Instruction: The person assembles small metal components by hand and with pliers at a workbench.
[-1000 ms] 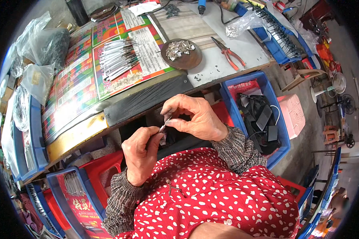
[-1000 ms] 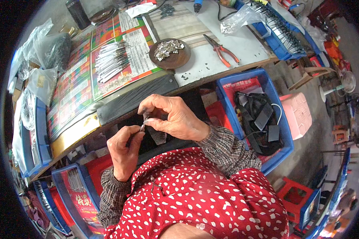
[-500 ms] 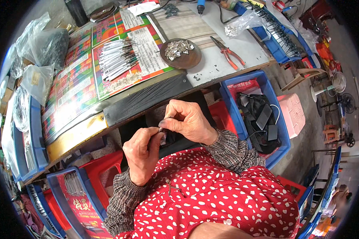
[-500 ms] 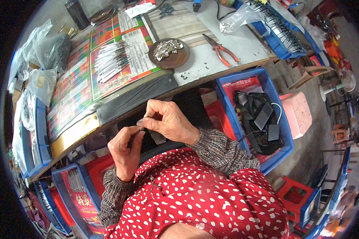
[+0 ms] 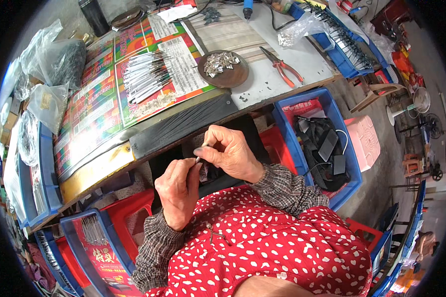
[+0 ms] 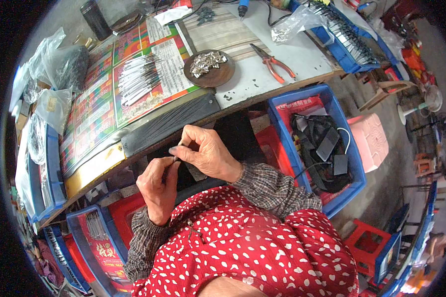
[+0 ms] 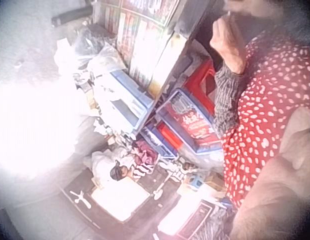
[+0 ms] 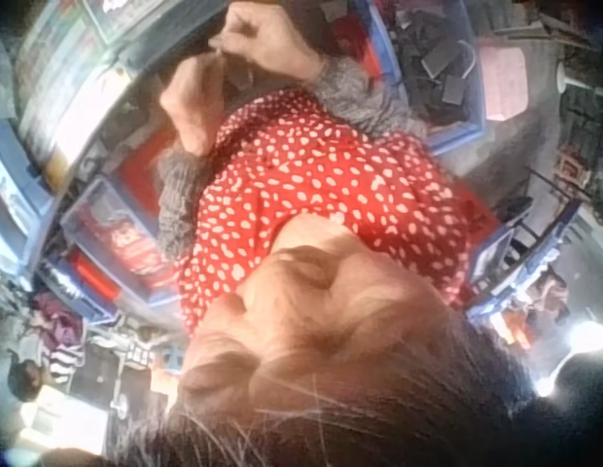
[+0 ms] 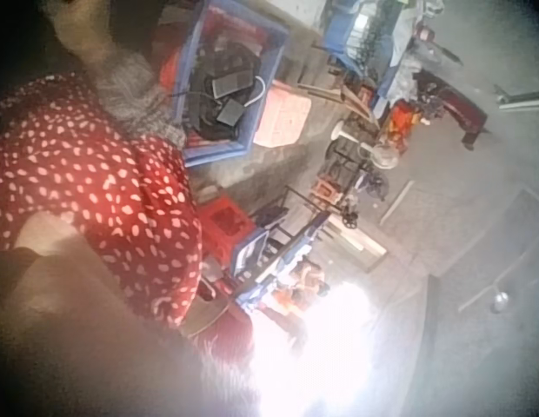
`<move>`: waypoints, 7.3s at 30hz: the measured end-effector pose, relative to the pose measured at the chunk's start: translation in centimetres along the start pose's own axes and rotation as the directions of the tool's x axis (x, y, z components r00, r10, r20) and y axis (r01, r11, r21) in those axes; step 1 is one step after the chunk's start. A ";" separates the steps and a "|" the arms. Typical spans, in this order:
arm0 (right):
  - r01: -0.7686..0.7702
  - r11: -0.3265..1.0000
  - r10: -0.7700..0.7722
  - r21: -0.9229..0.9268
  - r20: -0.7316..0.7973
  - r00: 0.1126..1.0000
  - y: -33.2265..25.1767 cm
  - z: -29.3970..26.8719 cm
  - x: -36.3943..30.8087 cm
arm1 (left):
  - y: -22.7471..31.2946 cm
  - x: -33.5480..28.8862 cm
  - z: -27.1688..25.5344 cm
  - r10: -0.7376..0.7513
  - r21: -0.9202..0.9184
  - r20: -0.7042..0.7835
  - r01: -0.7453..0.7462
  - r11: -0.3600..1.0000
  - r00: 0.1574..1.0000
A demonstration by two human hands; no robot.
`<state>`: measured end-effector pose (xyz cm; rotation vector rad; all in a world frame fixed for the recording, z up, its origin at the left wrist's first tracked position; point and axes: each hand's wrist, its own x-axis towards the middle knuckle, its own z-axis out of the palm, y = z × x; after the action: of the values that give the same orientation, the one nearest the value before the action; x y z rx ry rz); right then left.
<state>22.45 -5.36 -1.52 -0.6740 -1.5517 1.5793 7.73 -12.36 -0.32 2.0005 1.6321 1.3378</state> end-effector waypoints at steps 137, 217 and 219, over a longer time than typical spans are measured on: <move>-0.088 0.988 0.098 0.126 -0.075 0.992 0.8 2.3 -1.2 | -0.4 -2.3 0.3 -0.088 -0.044 -0.053 0.085 0.995 0.995; 0.106 0.156 -0.312 -0.982 0.053 0.949 -0.7 -12.2 7.4 | -7.9 8.2 -4.6 0.101 0.462 0.058 -0.117 0.879 0.993; 0.139 0.204 -0.279 -0.969 0.079 0.957 -1.4 -11.8 6.8 | -8.2 9.3 -3.8 0.106 0.487 0.066 -0.125 0.865 0.992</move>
<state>28.85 6.67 -0.31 -1.0974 -2.3585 0.0966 -0.88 -2.78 0.91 2.4168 2.0199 0.9733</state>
